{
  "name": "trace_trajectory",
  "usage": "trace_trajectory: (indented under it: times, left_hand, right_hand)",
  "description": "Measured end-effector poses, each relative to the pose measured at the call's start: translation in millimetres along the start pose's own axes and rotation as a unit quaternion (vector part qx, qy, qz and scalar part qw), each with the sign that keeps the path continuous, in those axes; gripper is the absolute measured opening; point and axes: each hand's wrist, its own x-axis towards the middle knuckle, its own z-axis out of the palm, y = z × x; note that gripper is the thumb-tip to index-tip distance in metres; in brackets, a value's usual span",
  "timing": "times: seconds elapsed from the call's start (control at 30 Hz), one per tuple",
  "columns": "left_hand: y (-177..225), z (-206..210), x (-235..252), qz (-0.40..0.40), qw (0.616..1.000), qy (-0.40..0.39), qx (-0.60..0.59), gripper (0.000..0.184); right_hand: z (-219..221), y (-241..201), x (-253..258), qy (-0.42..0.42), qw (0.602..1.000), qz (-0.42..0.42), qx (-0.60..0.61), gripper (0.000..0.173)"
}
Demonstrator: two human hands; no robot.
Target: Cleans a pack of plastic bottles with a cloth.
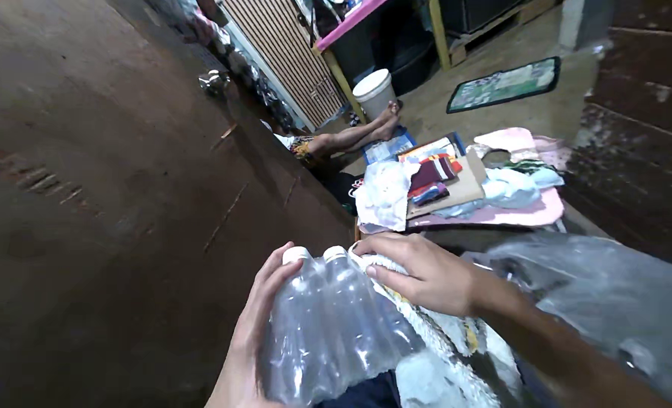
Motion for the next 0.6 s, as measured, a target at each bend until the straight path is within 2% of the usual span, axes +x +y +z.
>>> trace_trajectory:
  times: [0.1, 0.3, 0.4, 0.6]
  left_hand:
    - [28, 6, -28, -0.009, 1.000, -0.013, -0.016, 0.111]
    - [60, 21, -76, -0.049, 0.998, -0.006, -0.038, 0.111]
    - [67, 25, -92, -0.069, 0.997, -0.001, -0.046, 0.106]
    - [62, 17, -102, -0.127, 0.988, 0.003, -0.083, 0.105]
  right_hand:
    - [14, -19, -37, -0.028, 0.999, 0.024, 0.031, 0.031]
    - [42, -53, -90, -0.014, 0.995, 0.092, 0.043, 0.025]
    - [50, -69, -105, -0.015, 0.994, 0.110, 0.026, 0.021]
    - [56, -84, -110, -0.021, 0.996, 0.088, 0.001, 0.019]
